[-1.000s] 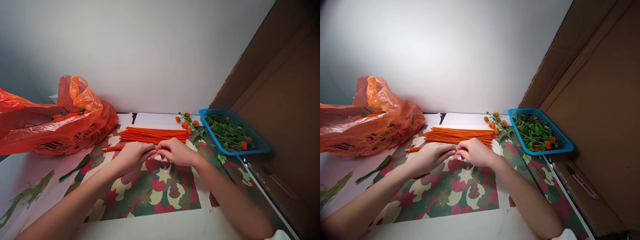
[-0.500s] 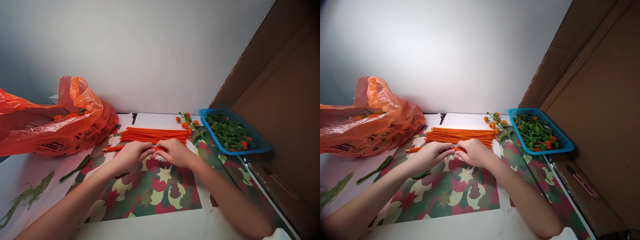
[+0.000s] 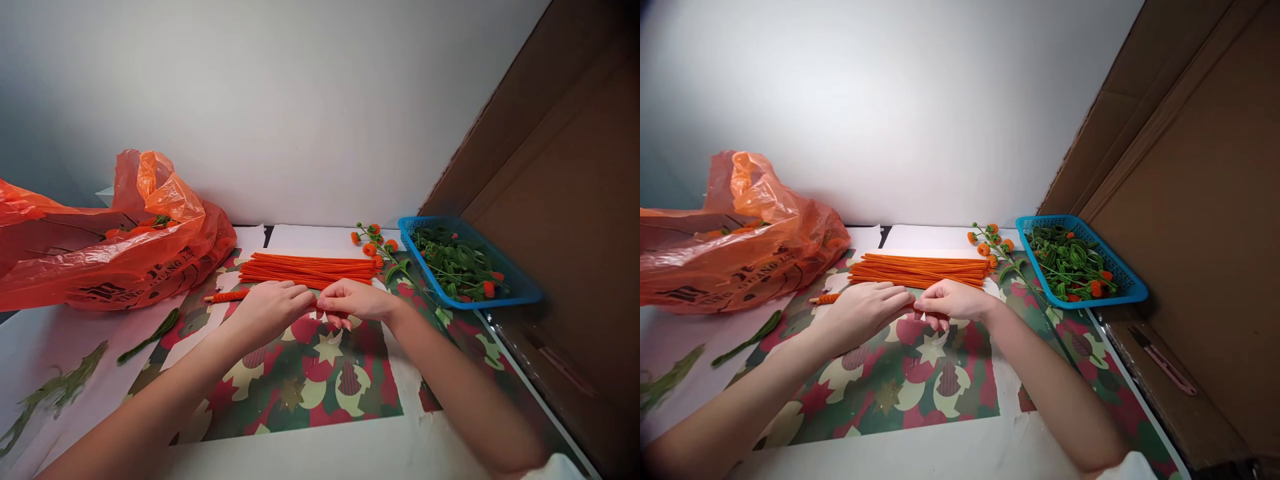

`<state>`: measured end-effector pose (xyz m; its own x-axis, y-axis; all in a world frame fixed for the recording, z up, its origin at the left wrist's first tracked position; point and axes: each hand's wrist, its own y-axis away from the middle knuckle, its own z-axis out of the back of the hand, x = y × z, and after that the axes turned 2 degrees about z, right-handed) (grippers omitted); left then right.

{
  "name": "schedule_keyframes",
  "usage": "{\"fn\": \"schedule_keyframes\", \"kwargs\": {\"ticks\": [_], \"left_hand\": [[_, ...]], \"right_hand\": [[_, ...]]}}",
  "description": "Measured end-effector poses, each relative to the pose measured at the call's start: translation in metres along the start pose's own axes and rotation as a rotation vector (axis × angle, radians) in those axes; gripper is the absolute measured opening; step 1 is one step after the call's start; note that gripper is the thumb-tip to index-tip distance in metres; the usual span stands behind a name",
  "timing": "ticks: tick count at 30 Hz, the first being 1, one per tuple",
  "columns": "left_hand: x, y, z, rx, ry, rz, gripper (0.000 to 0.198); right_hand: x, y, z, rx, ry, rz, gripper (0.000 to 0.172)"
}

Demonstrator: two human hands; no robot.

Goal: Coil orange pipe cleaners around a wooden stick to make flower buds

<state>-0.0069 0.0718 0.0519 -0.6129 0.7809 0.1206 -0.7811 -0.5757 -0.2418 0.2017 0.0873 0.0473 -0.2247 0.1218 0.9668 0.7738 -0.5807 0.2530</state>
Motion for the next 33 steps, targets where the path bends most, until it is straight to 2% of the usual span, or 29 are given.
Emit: {"fn": "schedule_keyframes", "kwargs": {"ticks": [4, 10, 12, 16, 18, 24, 33], "left_hand": [[0.000, -0.001, 0.004, 0.109, 0.180, 0.120, 0.026], [0.003, 0.000, 0.009, 0.122, 0.287, 0.174, 0.033], [0.004, 0.001, 0.009, 0.128, 0.289, 0.172, 0.032], [0.005, 0.000, 0.010, 0.132, 0.288, 0.149, 0.025], [0.006, 0.001, 0.009, 0.135, 0.300, 0.141, 0.025], [0.007, 0.003, 0.006, 0.152, 0.321, 0.159, 0.029], [0.009, 0.005, 0.009, 0.223, 0.442, 0.197, 0.033]], "right_hand": [[0.006, 0.001, -0.009, -0.146, 0.187, 0.008, 0.026], [0.005, -0.001, -0.017, -0.254, 0.328, 0.058, 0.023], [0.004, -0.002, -0.016, -0.244, 0.293, 0.055, 0.023], [0.004, -0.004, -0.013, -0.117, 0.084, -0.004, 0.032], [0.005, -0.003, -0.013, -0.093, 0.049, -0.028, 0.031], [0.002, -0.004, -0.015, -0.140, 0.144, 0.025, 0.022], [0.000, -0.004, -0.023, -0.237, 0.382, 0.088, 0.024]]}}
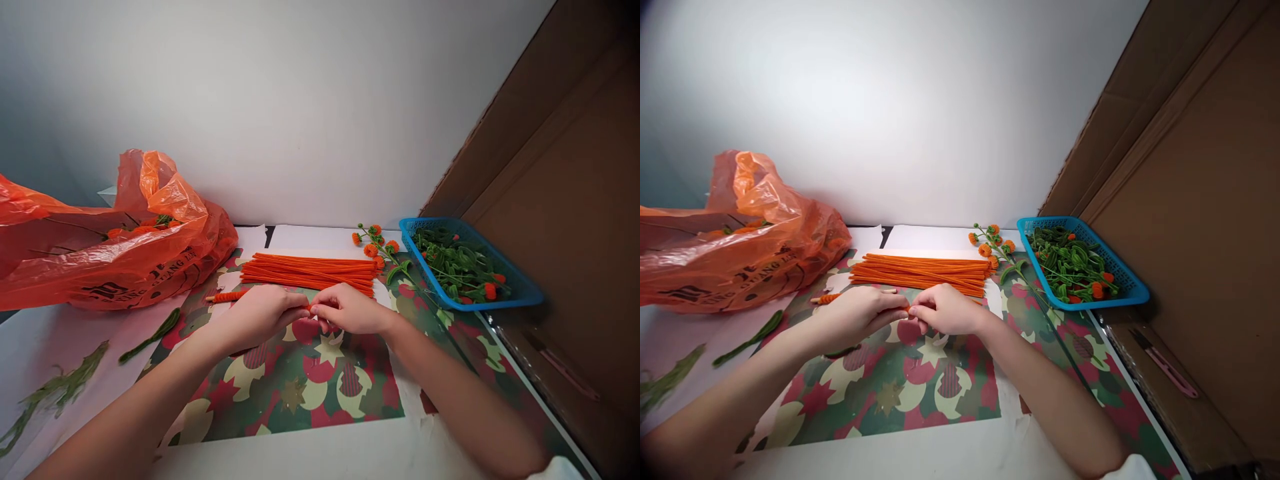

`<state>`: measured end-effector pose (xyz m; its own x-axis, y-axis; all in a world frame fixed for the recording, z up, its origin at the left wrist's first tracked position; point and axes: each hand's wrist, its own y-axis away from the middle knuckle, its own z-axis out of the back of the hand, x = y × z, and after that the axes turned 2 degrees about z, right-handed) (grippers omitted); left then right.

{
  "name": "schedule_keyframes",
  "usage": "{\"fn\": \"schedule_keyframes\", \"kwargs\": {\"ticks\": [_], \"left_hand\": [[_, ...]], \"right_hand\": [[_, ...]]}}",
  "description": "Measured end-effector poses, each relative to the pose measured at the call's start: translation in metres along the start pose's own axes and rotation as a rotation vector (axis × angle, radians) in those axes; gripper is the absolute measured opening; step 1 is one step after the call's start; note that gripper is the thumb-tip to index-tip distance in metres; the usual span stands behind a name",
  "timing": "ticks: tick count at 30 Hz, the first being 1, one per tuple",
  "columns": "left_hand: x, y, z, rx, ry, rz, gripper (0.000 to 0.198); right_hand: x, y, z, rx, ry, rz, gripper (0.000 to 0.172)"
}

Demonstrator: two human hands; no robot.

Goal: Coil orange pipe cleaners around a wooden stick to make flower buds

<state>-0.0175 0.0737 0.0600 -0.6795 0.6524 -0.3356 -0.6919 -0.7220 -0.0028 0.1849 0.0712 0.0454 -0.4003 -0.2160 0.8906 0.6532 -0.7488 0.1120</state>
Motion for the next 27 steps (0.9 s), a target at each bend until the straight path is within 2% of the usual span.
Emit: {"fn": "schedule_keyframes", "kwargs": {"ticks": [6, 11, 17, 19, 20, 24, 26, 27], "left_hand": [[-0.007, 0.004, 0.008, 0.081, 0.154, 0.078, 0.039], [-0.012, 0.007, 0.012, 0.259, 0.434, 0.253, 0.039], [-0.015, 0.006, 0.018, 0.399, 0.670, 0.223, 0.043], [-0.017, 0.005, 0.015, 0.376, 0.619, 0.190, 0.043], [-0.018, 0.004, 0.013, 0.319, 0.544, 0.173, 0.042], [-0.025, 0.002, 0.002, 0.034, 0.061, 0.095, 0.032], [-0.029, 0.002, -0.001, -0.015, -0.142, 0.034, 0.024], [-0.030, 0.002, -0.002, -0.030, -0.230, 0.003, 0.021]], "right_hand": [[0.012, 0.007, -0.002, -0.021, 0.178, 0.032, 0.026], [0.024, 0.016, -0.001, -0.069, 0.391, 0.096, 0.024], [0.043, 0.026, 0.000, -0.076, 0.699, 0.167, 0.025], [0.044, 0.027, 0.002, -0.089, 0.677, 0.135, 0.025], [0.043, 0.028, 0.003, -0.097, 0.621, 0.107, 0.025], [0.033, 0.026, 0.019, -0.095, 0.234, -0.032, 0.028], [0.027, 0.023, 0.028, -0.095, 0.110, -0.117, 0.035], [0.024, 0.022, 0.032, -0.054, 0.062, -0.166, 0.040]]}}
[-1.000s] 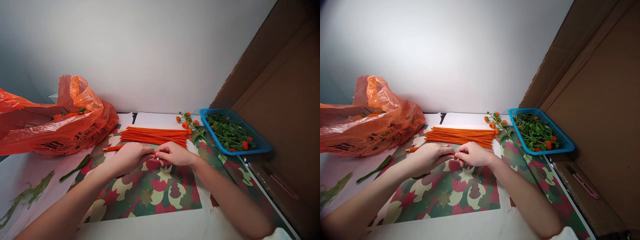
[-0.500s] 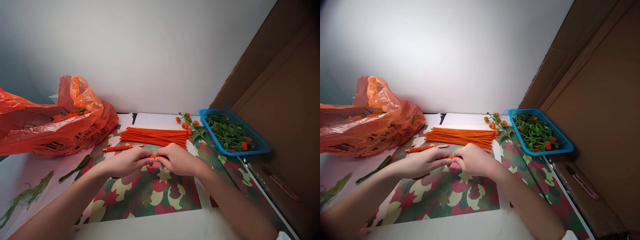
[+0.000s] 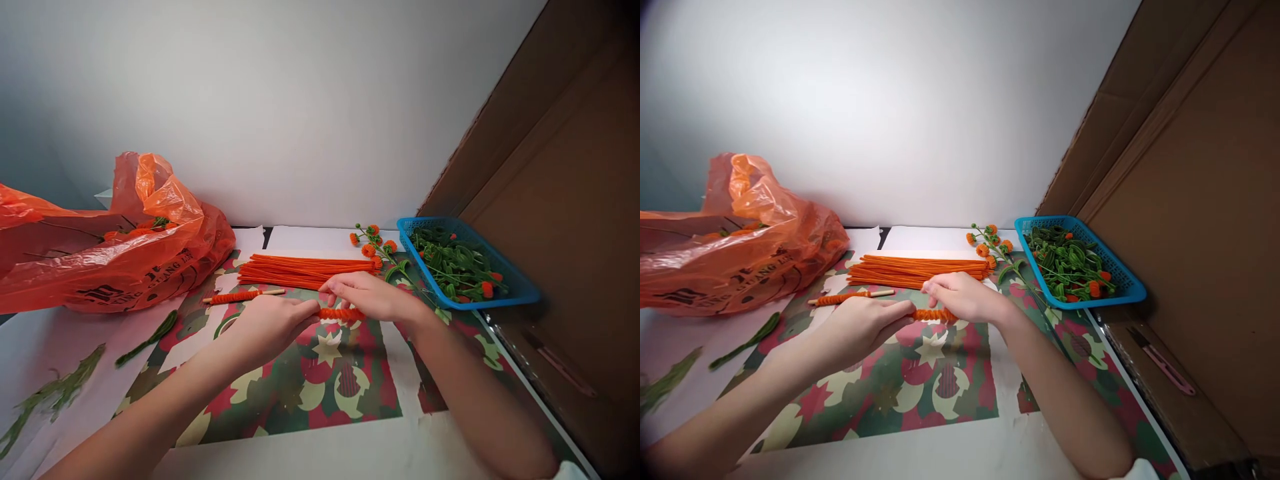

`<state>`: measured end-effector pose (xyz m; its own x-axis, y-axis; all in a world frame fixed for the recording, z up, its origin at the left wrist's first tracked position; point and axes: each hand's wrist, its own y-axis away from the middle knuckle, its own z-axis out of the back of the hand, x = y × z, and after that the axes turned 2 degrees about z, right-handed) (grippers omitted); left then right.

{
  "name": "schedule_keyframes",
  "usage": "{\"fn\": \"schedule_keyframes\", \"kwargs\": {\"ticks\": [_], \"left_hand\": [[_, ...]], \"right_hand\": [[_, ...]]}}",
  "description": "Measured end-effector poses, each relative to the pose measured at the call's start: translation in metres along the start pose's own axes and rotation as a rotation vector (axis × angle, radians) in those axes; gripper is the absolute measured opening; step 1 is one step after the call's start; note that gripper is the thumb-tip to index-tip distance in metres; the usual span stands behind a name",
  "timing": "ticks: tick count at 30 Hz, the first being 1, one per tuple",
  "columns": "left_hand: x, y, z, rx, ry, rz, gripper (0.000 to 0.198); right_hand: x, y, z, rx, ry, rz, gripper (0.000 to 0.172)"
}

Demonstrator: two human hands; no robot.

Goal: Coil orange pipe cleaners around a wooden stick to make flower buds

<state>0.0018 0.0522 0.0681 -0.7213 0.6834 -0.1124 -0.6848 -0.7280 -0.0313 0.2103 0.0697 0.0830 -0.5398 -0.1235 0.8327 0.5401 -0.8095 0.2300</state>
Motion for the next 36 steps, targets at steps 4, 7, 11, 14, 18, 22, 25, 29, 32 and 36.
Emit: {"fn": "schedule_keyframes", "kwargs": {"ticks": [4, 7, 11, 14, 18, 22, 25, 29, 32, 36], "left_hand": [[0.001, 0.000, -0.004, -0.074, -0.258, -0.108, 0.027], [0.005, 0.000, -0.010, -0.072, -0.283, -0.119, 0.027], [0.010, -0.002, -0.011, -0.024, -0.095, -0.028, 0.017], [0.012, -0.003, -0.007, 0.013, 0.083, 0.041, 0.030], [0.014, -0.004, -0.004, 0.049, 0.257, 0.074, 0.035], [0.018, -0.004, -0.002, 0.104, 0.383, 0.076, 0.034], [0.022, -0.004, -0.001, 0.144, 0.473, 0.082, 0.036], [0.024, -0.005, -0.001, 0.202, 0.542, 0.114, 0.036], [0.021, -0.005, -0.002, 0.194, 0.507, 0.149, 0.038], [0.021, -0.004, 0.000, 0.165, 0.545, 0.169, 0.039]], "right_hand": [[-0.013, -0.010, 0.003, 0.444, -0.203, -0.092, 0.050], [-0.021, -0.017, -0.001, 0.543, -0.258, -0.020, 0.047], [-0.020, -0.019, -0.007, 0.339, -0.088, 0.084, 0.035], [-0.015, -0.017, -0.012, 0.205, 0.067, 0.142, 0.031], [-0.009, -0.015, -0.017, 0.086, 0.197, 0.201, 0.029], [-0.007, -0.015, -0.022, 0.020, 0.315, 0.233, 0.029], [-0.007, -0.016, -0.025, -0.006, 0.402, 0.239, 0.029], [-0.010, -0.017, -0.028, 0.025, 0.417, 0.201, 0.031], [-0.010, -0.015, -0.029, 0.029, 0.423, 0.169, 0.033], [0.001, -0.006, -0.028, -0.046, 0.497, 0.166, 0.033]]}}
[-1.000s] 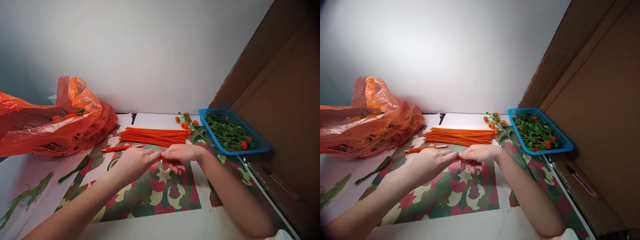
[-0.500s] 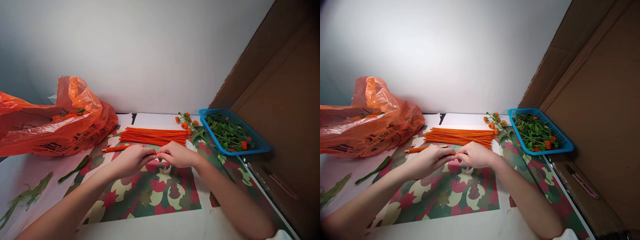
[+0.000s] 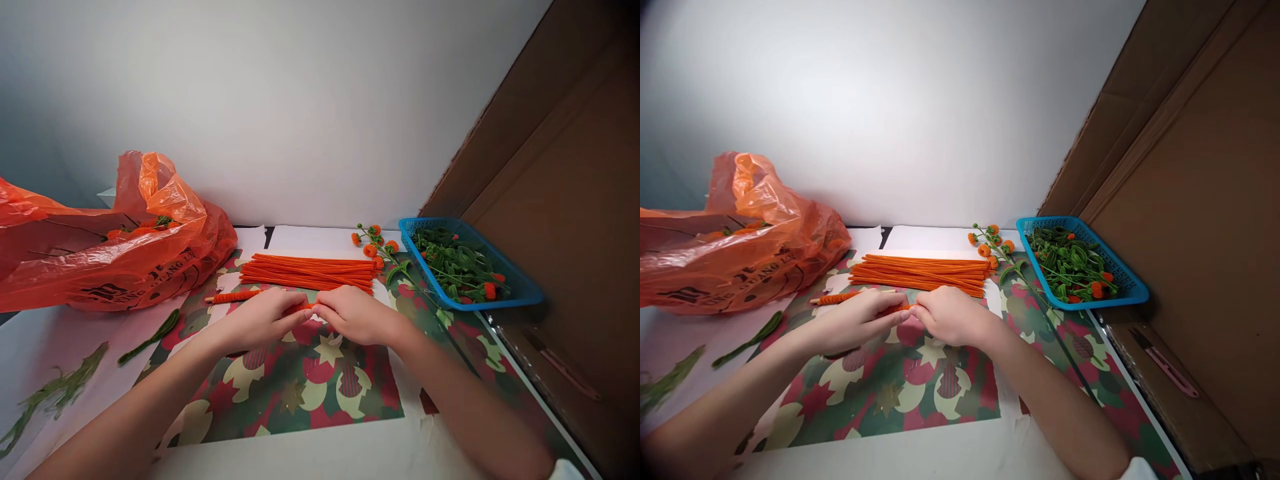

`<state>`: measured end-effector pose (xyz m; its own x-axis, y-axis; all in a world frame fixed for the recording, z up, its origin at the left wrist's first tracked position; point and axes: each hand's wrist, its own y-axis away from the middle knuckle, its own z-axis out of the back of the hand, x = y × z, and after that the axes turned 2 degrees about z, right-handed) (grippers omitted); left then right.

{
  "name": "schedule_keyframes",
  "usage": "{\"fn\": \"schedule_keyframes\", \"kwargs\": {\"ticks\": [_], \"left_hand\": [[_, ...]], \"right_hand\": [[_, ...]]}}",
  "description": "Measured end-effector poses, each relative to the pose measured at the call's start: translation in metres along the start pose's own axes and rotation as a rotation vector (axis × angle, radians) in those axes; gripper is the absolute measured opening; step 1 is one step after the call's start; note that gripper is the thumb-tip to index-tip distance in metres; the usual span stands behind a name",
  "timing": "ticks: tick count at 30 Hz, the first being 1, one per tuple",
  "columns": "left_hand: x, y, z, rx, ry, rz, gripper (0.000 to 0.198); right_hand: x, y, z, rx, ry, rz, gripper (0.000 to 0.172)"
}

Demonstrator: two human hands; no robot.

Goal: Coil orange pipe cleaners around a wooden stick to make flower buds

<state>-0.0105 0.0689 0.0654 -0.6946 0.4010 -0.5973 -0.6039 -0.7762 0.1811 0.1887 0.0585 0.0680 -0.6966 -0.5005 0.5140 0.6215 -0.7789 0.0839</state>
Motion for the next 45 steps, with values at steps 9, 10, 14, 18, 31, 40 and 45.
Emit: {"fn": "schedule_keyframes", "kwargs": {"ticks": [9, 10, 14, 18, 31, 40, 45], "left_hand": [[0.007, -0.003, 0.003, 0.115, 0.253, 0.083, 0.044], [0.007, -0.003, 0.003, 0.116, 0.267, 0.087, 0.044], [0.009, -0.003, 0.002, 0.092, 0.270, 0.080, 0.043], [0.008, -0.003, 0.001, 0.065, 0.315, 0.047, 0.038], [0.005, -0.010, -0.005, -0.026, 0.346, 0.024, 0.038], [0.009, -0.008, -0.009, 0.115, 0.568, 0.106, 0.026], [0.013, -0.008, -0.006, 0.205, 0.659, 0.139, 0.025]], "right_hand": [[0.019, 0.004, -0.015, -0.144, 0.474, 0.032, 0.006], [0.019, 0.002, -0.019, -0.181, 0.528, 0.039, 0.006], [0.018, -0.003, -0.028, -0.298, 0.646, 0.056, 0.009], [0.017, -0.005, -0.029, -0.333, 0.641, 0.069, 0.010], [0.017, -0.004, -0.026, -0.322, 0.561, 0.076, 0.009], [0.015, -0.004, -0.026, -0.313, 0.564, 0.049, 0.006], [0.015, -0.005, -0.023, -0.285, 0.570, 0.062, 0.005]]}}
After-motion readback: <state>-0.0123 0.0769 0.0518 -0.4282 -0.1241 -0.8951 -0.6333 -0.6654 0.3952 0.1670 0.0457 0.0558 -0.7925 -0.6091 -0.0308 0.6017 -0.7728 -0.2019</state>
